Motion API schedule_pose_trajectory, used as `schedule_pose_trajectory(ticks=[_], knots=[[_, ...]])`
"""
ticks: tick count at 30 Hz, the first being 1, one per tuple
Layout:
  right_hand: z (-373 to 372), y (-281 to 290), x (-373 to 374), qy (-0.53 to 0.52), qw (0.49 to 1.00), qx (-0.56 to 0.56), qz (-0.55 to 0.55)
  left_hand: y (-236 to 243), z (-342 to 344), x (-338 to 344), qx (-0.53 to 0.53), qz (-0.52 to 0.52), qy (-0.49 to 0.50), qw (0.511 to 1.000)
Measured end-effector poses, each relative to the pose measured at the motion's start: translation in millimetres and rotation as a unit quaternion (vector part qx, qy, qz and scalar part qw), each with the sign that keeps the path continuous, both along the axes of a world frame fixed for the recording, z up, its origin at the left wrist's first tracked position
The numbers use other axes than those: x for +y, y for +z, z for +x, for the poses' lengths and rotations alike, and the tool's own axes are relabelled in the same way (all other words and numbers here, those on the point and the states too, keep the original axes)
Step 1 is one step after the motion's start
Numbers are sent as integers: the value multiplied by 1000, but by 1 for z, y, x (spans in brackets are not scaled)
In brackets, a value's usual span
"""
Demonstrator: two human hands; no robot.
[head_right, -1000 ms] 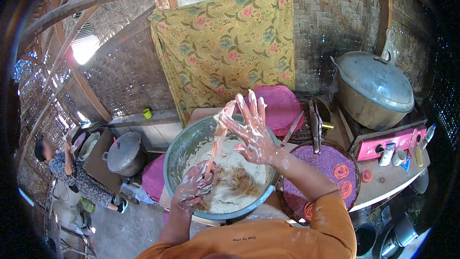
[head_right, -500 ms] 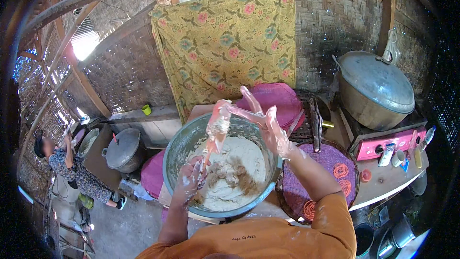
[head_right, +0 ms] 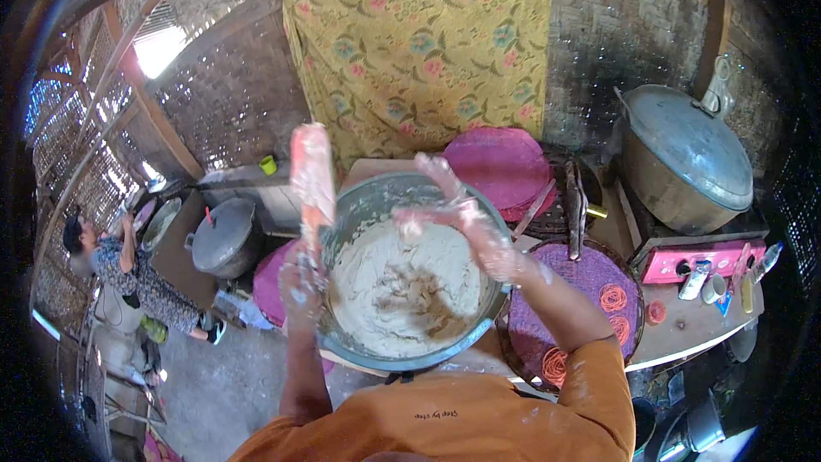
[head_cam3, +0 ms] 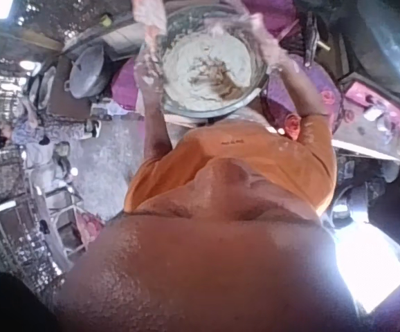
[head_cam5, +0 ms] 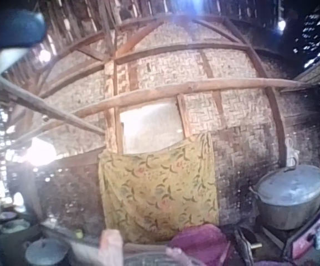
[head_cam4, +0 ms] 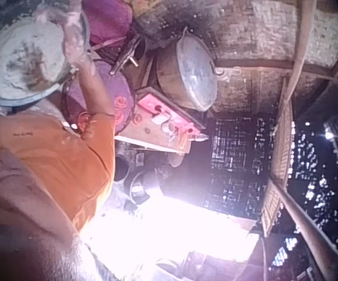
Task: The person kneads a large mass of light-colored dough in a plastic basin by hand and uses a spatula to scrape excess dough from their hands and fingers back into the basin.
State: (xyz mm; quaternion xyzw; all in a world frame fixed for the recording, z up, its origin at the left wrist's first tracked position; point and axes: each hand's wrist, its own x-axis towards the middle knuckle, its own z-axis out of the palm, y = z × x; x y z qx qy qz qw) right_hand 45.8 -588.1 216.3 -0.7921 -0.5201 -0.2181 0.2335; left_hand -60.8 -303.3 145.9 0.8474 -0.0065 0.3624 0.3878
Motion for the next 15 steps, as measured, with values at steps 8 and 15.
schedule_pose_trajectory(ticks=[8,15], knots=[[-1,-62,8,272,815,448,246,21,-24,15,28,-193,-10,981],[26,-6,19,224,741,619,135,-10,-25,20,111,-202,-55,972]])
